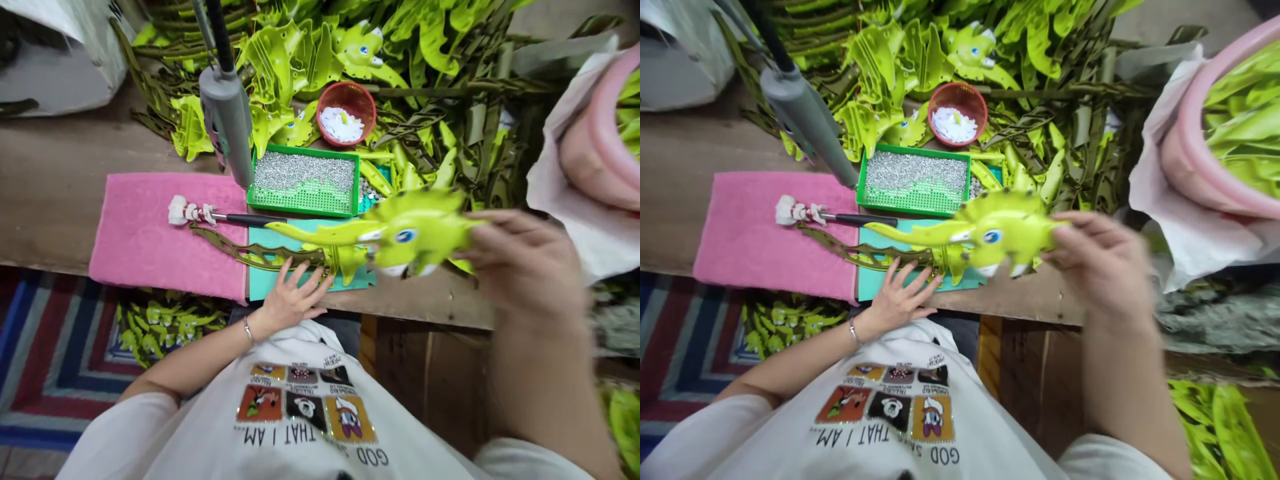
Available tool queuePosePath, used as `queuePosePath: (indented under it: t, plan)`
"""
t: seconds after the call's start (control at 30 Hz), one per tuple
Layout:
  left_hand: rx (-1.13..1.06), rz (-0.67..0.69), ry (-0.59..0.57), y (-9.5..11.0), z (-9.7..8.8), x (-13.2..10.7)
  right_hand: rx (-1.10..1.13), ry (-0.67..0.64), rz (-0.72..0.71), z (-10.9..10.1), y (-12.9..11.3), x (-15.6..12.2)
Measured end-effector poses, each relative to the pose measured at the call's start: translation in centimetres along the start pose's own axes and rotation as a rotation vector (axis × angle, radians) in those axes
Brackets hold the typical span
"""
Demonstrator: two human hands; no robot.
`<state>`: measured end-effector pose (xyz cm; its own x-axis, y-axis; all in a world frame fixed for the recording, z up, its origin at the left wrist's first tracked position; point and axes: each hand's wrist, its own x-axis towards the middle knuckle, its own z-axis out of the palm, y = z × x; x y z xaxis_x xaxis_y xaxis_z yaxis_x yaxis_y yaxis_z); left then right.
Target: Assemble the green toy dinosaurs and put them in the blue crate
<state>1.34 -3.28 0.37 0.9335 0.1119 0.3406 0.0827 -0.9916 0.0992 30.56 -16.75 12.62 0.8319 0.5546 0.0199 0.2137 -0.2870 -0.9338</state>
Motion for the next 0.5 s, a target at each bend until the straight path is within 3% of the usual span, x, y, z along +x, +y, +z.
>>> queuePosePath:
  t: [0.07,0.17,0.3,0.4,0.5]
  plan:
    - [0.014,-0.016,0.024,0.2,0.0,0.0,0.255,-0.198,0.282,2.9,2.3,-2.2]
    - [0.014,-0.016,0.050,0.3,0.1,0.1,0.301,-0.317,0.351,5.9,5.1,-3.9]
    - [-0.011,-0.007,0.054,0.2,0.1,0.2,0.011,-0.426,0.031,5.6,6.7,-3.9]
    - [-0.024,-0.021,0.036,0.2,0.1,0.1,-0.228,-0.461,-0.271,4.6,6.7,-3.3]
    - [-0.031,-0.039,-0.001,0.3,0.1,0.1,-0.345,-0.498,-0.452,4.1,6.4,-2.7]
